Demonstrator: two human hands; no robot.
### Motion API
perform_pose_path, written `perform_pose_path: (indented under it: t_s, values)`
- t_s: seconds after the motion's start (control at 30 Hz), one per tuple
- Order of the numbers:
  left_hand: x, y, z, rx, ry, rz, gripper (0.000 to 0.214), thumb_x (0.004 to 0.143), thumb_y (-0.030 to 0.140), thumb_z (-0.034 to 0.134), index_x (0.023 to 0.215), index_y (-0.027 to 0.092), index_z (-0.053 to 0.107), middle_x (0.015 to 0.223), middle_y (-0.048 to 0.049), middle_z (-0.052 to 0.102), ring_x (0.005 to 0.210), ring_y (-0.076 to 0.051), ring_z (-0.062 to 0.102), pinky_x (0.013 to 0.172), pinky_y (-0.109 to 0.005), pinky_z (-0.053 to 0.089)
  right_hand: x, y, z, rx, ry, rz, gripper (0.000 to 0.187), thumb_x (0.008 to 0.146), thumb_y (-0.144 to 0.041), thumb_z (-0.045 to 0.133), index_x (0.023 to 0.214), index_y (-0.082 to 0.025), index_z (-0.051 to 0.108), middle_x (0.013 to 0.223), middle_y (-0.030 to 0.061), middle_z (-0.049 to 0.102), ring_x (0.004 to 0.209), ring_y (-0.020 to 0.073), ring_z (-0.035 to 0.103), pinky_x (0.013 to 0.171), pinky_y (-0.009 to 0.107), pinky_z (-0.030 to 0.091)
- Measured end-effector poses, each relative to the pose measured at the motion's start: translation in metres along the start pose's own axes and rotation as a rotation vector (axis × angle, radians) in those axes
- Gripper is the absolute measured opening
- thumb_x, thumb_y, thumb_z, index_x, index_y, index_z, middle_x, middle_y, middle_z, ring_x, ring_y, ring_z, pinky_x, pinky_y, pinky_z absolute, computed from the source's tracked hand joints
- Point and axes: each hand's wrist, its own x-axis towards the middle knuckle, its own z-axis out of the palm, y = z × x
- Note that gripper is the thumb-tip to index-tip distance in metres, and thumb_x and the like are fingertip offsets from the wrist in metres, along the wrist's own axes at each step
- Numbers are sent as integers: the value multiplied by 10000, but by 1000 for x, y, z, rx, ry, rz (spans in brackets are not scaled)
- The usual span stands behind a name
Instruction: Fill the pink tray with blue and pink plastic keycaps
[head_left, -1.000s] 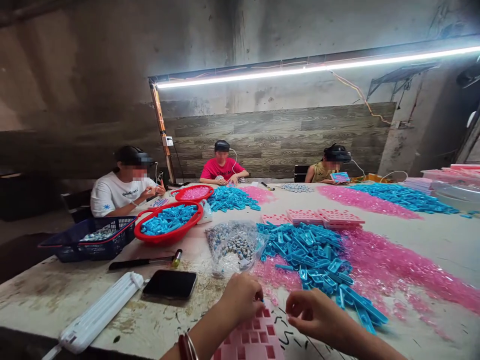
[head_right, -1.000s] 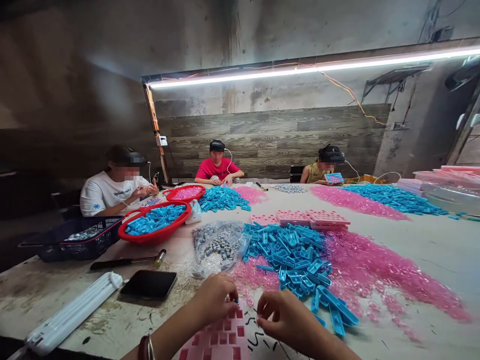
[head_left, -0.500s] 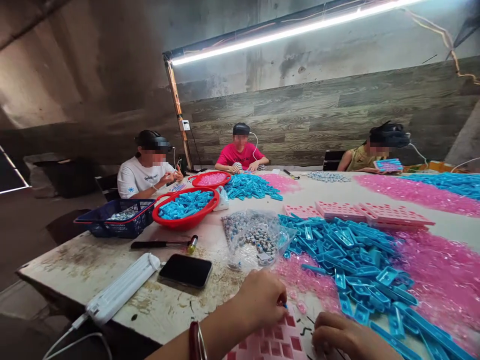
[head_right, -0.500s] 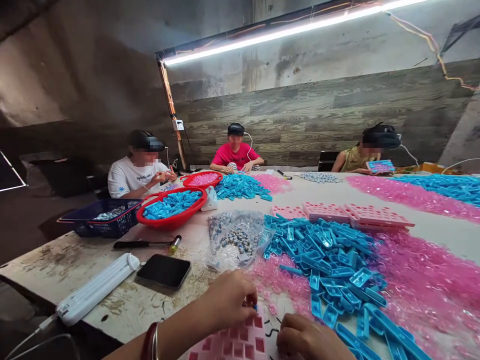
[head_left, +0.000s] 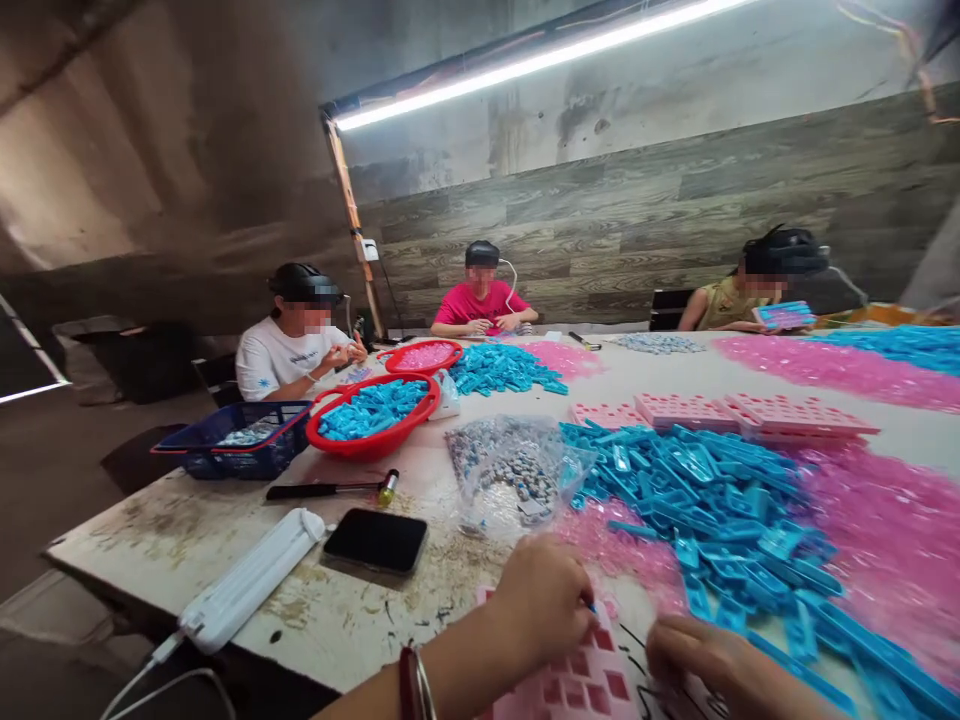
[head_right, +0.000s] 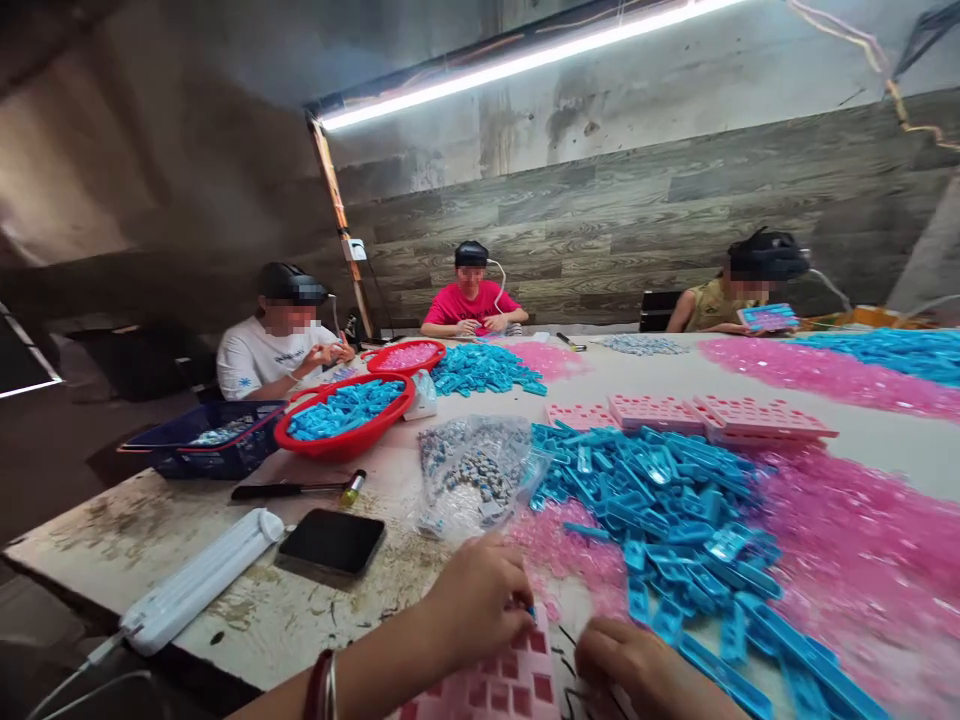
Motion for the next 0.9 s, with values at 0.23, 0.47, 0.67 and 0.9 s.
perform_pose_path:
  t_s: [0.23, 0.47, 0.67, 0.9]
  values:
    - [1, -2, 4, -189, 20, 9, 103, 724, 176, 614, 750, 187, 712, 803, -27, 657, 863, -193, 566, 781, -287, 414, 2, -4, -16, -17, 197, 33, 137, 698, -117, 521, 804, -190, 568, 717, 13, 604, 644, 139, 541, 600, 257, 412]
    - [-3, -6, -3, -190, -56, 18, 229, 698, 180, 636, 926, 190, 654, 902, -20, 661, 883, -195, 568, 774, -287, 411, 16, -11, -10, 123, 318, -58, 159, 693, -102, 537, 817, -192, 579, 750, 13, 610, 662, 131, 541, 597, 244, 426]
    - [-3, -12, -2, -251, -60, 37, 239, 702, 167, 608, 940, 186, 621, 909, -10, 651, 866, -183, 562, 751, -271, 411, 27, -16, -3, 120, 313, -79, 116, 697, -128, 577, 794, -190, 592, 751, 19, 619, 677, 141, 552, 610, 250, 427]
    - [-2, -11, 1, -293, -50, 40, 141, 693, 118, 593, 812, 176, 639, 823, -6, 650, 805, -171, 563, 694, -251, 393, 29, -17, -4, 196, 244, -73, 47, 721, -147, 586, 755, -173, 606, 722, 26, 634, 657, 134, 563, 618, 248, 438]
